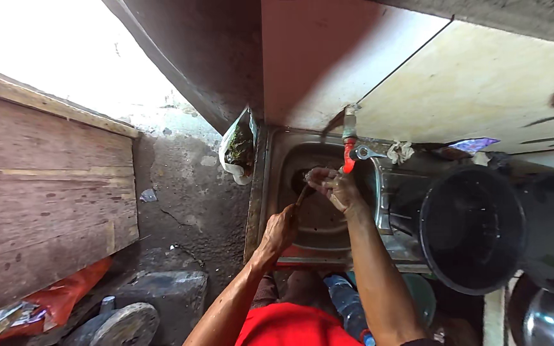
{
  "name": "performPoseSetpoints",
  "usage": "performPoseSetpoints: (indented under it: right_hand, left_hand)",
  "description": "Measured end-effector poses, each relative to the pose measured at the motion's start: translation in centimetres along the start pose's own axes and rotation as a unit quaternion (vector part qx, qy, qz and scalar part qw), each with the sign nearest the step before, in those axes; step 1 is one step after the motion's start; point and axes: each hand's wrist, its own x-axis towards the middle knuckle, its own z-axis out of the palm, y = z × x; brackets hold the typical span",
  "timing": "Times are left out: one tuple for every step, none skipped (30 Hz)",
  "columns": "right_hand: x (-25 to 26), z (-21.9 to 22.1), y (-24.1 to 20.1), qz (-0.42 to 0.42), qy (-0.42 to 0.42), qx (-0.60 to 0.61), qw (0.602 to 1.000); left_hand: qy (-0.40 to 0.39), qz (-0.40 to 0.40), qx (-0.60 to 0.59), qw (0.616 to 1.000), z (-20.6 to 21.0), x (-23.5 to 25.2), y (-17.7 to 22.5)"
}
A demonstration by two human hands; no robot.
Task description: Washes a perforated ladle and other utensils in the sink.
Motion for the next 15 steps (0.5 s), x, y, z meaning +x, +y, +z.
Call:
performPoseSetpoints:
  right_hand:
    - [-0.6,-0.1,-0.1,0.009,-0.002,-0.05,0.999]
    - [-1.1,-0.1,-0.1,0.009,0.008,-0.074,0.997]
    - [-1.4,-0.2,0.0,0.001,0.024,-0.063,0.998]
    - [-1.3,-0.2,0.2,-0.013,0.05,-0.022,0.998]
    - [-0.9,-0.2,0.3,-0.028,0.082,0.044,0.995]
    - [-0.3,-0.1,0.3,-0.042,0.103,0.116,0.987]
    - [0.6,-0.1,0.3,-0.048,0.11,0.18,0.976]
    - [1.4,-0.1,0.4,-0.046,0.109,0.235,0.965]
    - [2.4,-0.2,0.5,-0.043,0.101,0.28,0.954]
    - [3.2,-0.2,0.8,-0.042,0.086,0.309,0.946]
    - [3.9,-0.2,1.0,-0.049,0.063,0.325,0.942]
    - [4.4,-0.1,1.3,-0.057,0.038,0.341,0.938]
    - [4.6,-0.1,1.5,-0.063,0.022,0.349,0.935]
    - [4.8,0.1,1.7,-0.066,0.014,0.353,0.933]
    - [5.0,0.2,1.8,-0.067,0.011,0.36,0.93]
  left_hand:
    - [-0.015,-0.018,-0.09,0.996,0.1,0.7,-0.2]
    - [-0.031,-0.037,-0.195,0.98,0.2,1.4,-0.3]
    - [-0.048,-0.053,-0.296,0.953,0.1,2.0,-0.3]
    - [-0.067,-0.062,-0.38,0.921,0.1,2.5,-0.3]
    - [-0.088,-0.071,-0.439,0.891,-0.1,3.0,-0.3]
    - [-0.109,-0.079,-0.474,0.87,-0.4,3.5,-0.3]
    - [-0.127,-0.091,-0.489,0.858,-0.7,3.9,-0.2]
    - [-0.144,-0.108,-0.497,0.849,-1.0,4.2,-0.3]
    - [-0.158,-0.127,-0.508,0.837,-1.1,4.7,-0.6]
    - [-0.167,-0.145,-0.528,0.82,-1.1,5.3,-0.9]
    - [-0.169,-0.16,-0.556,0.798,-1.0,5.9,-1.2]
    - [-0.168,-0.172,-0.588,0.772,-0.7,6.5,-1.4]
    - [-0.166,-0.178,-0.617,0.748,-0.3,7.1,-1.6]
    - [-0.158,-0.182,-0.636,0.733,0.2,7.6,-1.6]
    - [-0.148,-0.19,-0.648,0.722,0.6,8.1,-1.3]
